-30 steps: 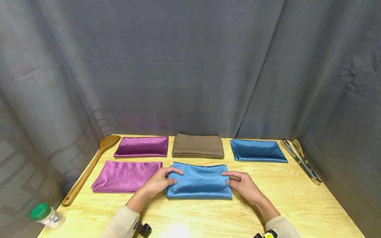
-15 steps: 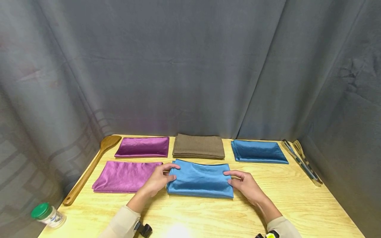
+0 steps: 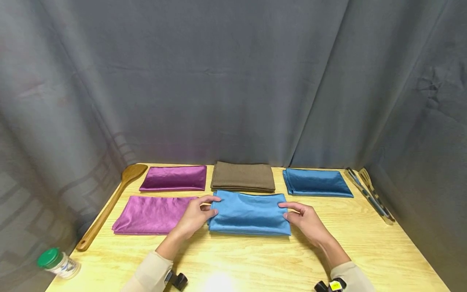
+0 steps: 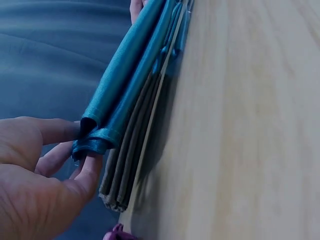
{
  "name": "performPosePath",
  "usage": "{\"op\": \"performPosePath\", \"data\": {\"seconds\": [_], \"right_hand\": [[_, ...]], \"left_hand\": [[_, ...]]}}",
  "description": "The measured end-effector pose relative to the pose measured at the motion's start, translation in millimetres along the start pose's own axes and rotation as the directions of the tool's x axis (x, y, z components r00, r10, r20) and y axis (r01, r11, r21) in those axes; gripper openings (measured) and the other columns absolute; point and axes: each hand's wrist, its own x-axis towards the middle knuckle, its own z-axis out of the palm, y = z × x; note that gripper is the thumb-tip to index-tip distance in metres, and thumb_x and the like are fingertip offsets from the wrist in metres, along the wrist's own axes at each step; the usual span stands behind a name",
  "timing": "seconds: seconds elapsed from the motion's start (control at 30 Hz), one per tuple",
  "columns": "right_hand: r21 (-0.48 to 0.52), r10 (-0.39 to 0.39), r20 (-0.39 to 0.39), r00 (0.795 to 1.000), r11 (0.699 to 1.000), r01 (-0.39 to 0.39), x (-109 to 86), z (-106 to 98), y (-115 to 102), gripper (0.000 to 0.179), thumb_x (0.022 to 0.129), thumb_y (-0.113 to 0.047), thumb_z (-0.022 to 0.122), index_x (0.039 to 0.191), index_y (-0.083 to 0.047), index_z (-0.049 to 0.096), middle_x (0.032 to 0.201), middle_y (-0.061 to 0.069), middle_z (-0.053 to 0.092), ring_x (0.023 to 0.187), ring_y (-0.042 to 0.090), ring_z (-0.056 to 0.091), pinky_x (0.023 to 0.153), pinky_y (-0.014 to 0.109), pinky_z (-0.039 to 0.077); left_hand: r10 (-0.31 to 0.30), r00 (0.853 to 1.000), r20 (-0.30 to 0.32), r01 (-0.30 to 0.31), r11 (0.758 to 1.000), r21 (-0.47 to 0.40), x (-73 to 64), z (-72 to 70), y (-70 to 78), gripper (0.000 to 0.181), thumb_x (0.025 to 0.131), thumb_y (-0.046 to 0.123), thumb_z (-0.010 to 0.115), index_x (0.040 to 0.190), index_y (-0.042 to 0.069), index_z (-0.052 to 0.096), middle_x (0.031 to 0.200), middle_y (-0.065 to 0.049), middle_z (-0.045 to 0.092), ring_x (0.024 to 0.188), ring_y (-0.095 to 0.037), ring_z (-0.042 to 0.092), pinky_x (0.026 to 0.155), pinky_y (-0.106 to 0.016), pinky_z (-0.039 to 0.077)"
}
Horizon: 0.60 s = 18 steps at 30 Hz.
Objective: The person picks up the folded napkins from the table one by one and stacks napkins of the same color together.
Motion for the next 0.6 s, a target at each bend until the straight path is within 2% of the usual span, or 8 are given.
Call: {"op": "performPosePath", "data": {"seconds": [0.1, 0.17, 0.23, 0.33, 0.5, 0.6], "right_hand": [[-0.006, -0.009, -0.009, 1.000, 1.000, 0.009, 0.5, -6, -3, 0.037, 0.098, -0.010, 0.068, 0.134, -0.001, 0.065, 0.146, 0.023, 0.058, 0.105, 0.000, 0.068, 0.090, 0.019, 0.055], [-0.012, -0.006, -0.032, 0.999, 1.000, 0.006, 1.0, -11, -5, 0.036, 0.098, -0.010, 0.068, 0.133, -0.001, 0.066, 0.145, 0.023, 0.058, 0.104, 0.001, 0.068, 0.089, 0.018, 0.055], [-0.013, -0.007, -0.050, 0.999, 1.000, 0.006, 1.8, -18, -7, 0.036, 0.098, -0.010, 0.068, 0.133, 0.001, 0.065, 0.139, 0.021, 0.061, 0.099, 0.002, 0.068, 0.087, 0.019, 0.056], [-0.049, -0.020, -0.094, 0.995, 0.999, 0.016, 3.4, -30, -9, 0.035, 0.099, -0.012, 0.069, 0.131, 0.001, 0.066, 0.129, 0.012, 0.067, 0.095, 0.002, 0.068, 0.084, 0.020, 0.057], [-0.115, -0.057, -0.136, 0.989, 0.993, 0.041, 7.7, -55, -13, 0.037, 0.101, -0.017, 0.067, 0.133, 0.001, 0.065, 0.123, -0.003, 0.068, 0.099, -0.002, 0.066, 0.086, 0.017, 0.055], [-0.102, -0.053, -0.160, 0.986, 0.994, 0.037, 11.2, -71, -14, 0.038, 0.101, -0.016, 0.066, 0.135, 0.003, 0.063, 0.118, -0.012, 0.066, 0.100, -0.004, 0.065, 0.087, 0.016, 0.055]], "left_hand": [[0.003, 1.000, 0.010, -0.003, 1.000, 0.016, 2.2, 3.8, 6.7, 0.037, 0.090, 0.002, 0.073, 0.125, 0.016, 0.073, 0.139, -0.011, 0.063, 0.101, -0.018, 0.068, 0.077, -0.025, 0.056], [0.009, 1.000, 0.020, -0.009, 1.000, 0.024, 4.9, 7.9, 12.6, 0.037, 0.091, 0.004, 0.073, 0.125, 0.018, 0.073, 0.139, -0.009, 0.062, 0.103, -0.019, 0.068, 0.078, -0.026, 0.055], [0.023, 0.999, 0.024, -0.024, 0.999, 0.039, 8.7, 13.1, 19.2, 0.037, 0.090, 0.005, 0.074, 0.125, 0.019, 0.074, 0.138, -0.008, 0.062, 0.104, -0.020, 0.067, 0.078, -0.027, 0.054], [0.058, 0.998, 0.018, -0.059, 0.996, 0.070, 17.4, 22.2, 27.9, 0.036, 0.089, 0.006, 0.075, 0.122, 0.020, 0.075, 0.138, -0.008, 0.062, 0.105, -0.021, 0.067, 0.077, -0.026, 0.054], [0.107, 0.994, 0.031, -0.109, 0.990, 0.088, 37.4, 38.6, 38.1, 0.034, 0.091, 0.006, 0.075, 0.123, 0.018, 0.075, 0.138, -0.013, 0.061, 0.110, -0.022, 0.064, 0.084, -0.027, 0.054], [0.121, 0.991, 0.053, -0.125, 0.989, 0.084, 50.2, 49.8, 44.5, 0.034, 0.093, 0.007, 0.074, 0.125, 0.017, 0.074, 0.140, -0.014, 0.059, 0.110, -0.021, 0.062, 0.087, -0.028, 0.053]]}}
